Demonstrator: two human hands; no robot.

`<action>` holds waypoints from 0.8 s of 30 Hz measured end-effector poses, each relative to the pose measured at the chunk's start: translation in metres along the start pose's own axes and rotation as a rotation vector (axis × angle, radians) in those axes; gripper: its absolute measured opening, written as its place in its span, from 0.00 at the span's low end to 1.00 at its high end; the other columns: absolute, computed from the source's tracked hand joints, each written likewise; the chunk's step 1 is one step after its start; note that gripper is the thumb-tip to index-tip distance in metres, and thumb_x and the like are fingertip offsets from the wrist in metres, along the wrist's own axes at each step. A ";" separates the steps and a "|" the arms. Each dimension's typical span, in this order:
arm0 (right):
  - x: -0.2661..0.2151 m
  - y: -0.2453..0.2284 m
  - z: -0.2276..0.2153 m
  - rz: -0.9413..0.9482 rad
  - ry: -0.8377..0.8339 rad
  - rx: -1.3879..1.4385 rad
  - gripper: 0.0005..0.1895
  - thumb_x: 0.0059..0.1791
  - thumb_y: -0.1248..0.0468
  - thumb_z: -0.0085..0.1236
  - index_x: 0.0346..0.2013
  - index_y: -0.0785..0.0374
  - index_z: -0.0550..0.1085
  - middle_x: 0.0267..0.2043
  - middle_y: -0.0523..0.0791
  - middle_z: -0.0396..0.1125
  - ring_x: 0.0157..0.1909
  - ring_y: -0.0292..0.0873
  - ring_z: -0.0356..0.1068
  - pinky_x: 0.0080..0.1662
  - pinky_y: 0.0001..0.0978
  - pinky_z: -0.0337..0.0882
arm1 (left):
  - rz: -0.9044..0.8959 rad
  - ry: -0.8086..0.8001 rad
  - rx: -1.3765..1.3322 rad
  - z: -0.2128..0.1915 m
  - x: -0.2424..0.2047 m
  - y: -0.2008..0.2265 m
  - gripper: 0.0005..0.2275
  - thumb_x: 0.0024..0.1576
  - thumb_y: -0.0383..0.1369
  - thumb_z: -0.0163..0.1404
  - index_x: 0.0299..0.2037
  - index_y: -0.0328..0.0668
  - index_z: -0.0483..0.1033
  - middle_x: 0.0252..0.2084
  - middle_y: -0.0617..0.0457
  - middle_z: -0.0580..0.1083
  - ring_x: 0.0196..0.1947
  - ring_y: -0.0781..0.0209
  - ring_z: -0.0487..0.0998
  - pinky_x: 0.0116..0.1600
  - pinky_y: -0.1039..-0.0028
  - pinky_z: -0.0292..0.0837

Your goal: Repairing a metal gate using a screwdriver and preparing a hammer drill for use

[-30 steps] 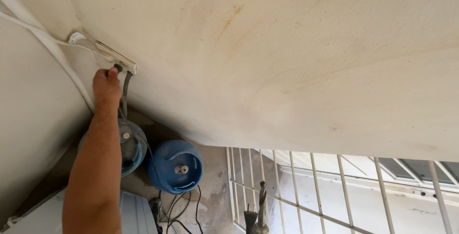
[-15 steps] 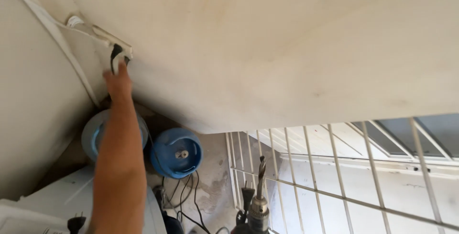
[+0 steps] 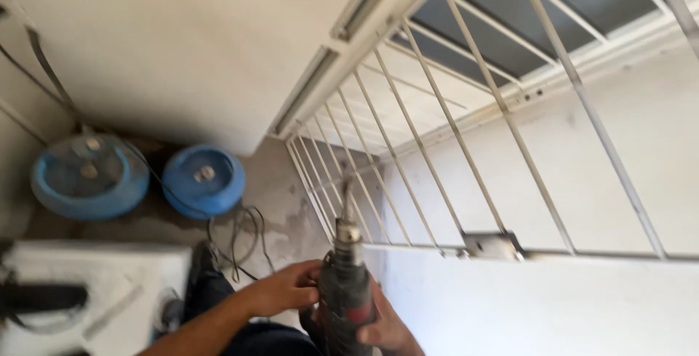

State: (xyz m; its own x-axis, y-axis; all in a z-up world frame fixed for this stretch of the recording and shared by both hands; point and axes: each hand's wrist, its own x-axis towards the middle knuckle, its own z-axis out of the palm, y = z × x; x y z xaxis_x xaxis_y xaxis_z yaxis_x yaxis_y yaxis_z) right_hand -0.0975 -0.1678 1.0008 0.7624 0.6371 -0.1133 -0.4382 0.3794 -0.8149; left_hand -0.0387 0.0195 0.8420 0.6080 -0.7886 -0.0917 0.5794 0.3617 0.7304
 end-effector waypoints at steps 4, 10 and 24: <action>-0.054 -0.010 -0.014 0.041 -0.018 -0.172 0.60 0.44 0.42 0.77 0.72 0.69 0.49 0.66 0.59 0.59 0.49 0.52 0.73 0.48 0.45 0.76 | 0.045 0.426 -0.035 0.072 -0.031 -0.063 0.23 0.56 0.36 0.57 0.63 0.43 0.75 0.20 0.59 0.60 0.16 0.71 0.54 0.22 0.78 0.45; -0.135 0.038 -0.013 0.032 0.014 -0.056 0.62 0.45 0.47 0.76 0.76 0.66 0.43 0.59 0.61 0.64 0.49 0.60 0.74 0.50 0.56 0.77 | 0.484 0.692 -0.330 0.193 -0.100 -0.107 0.06 0.62 0.26 0.48 0.46 0.34 0.69 0.22 0.51 0.61 0.15 0.65 0.56 0.20 0.75 0.47; -0.164 0.013 0.117 -0.052 -0.303 0.525 0.47 0.51 0.47 0.64 0.79 0.53 0.51 0.68 0.62 0.57 0.59 0.70 0.68 0.54 0.66 0.75 | 0.095 0.620 0.096 0.240 -0.260 -0.230 0.08 0.65 0.36 0.40 0.39 0.43 0.69 0.29 0.53 0.74 0.30 0.57 0.79 0.45 0.68 0.73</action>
State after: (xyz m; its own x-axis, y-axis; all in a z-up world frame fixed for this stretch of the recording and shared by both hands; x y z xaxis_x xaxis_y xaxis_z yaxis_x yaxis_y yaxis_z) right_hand -0.2837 -0.1887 1.0749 0.6533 0.7424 0.1484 -0.6395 0.6461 -0.4168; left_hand -0.4600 0.0218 0.8607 0.8727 -0.3103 -0.3770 0.4732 0.3473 0.8096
